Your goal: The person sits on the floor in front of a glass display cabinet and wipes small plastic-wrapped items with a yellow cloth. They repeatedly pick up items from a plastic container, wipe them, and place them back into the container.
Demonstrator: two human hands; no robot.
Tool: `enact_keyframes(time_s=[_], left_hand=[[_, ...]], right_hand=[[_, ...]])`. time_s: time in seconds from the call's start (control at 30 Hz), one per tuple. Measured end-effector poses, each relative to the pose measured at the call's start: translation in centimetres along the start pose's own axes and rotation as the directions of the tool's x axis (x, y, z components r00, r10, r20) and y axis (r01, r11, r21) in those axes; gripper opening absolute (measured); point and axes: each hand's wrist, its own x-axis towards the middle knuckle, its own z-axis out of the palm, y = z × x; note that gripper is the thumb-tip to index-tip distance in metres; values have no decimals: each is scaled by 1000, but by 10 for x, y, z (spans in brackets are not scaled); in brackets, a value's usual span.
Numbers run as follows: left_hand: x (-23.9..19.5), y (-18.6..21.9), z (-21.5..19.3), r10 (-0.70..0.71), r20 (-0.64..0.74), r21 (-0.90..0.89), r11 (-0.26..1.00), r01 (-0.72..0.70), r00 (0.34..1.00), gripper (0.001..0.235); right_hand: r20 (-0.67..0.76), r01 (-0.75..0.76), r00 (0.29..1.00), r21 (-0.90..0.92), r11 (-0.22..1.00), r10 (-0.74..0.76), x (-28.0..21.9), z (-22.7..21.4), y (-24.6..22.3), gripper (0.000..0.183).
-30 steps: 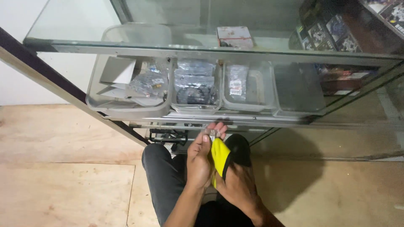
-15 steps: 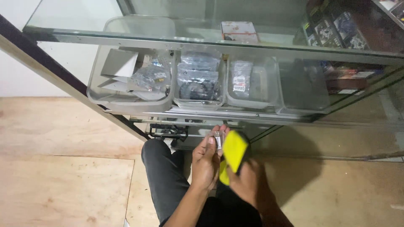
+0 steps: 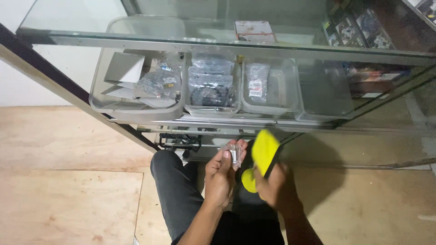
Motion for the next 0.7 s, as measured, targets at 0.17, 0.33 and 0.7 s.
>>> enact_keyframes(time_s=[0.17,0.33,0.7], left_hand=[[-6,11,15,-43,44,41,998,41,998,43],[-6,6,4,-75,-30,13,997,76,997,41],[-4,4,0,-14,-66,-2,1000,14,998,29]], right_hand=[[98,-23,994,-221,975,46,-31,48,35,31],[117,-114,984,-185,976,137,-18,47,19,29],[-78,31,997,364,931,-3,9,-10,-31,14]])
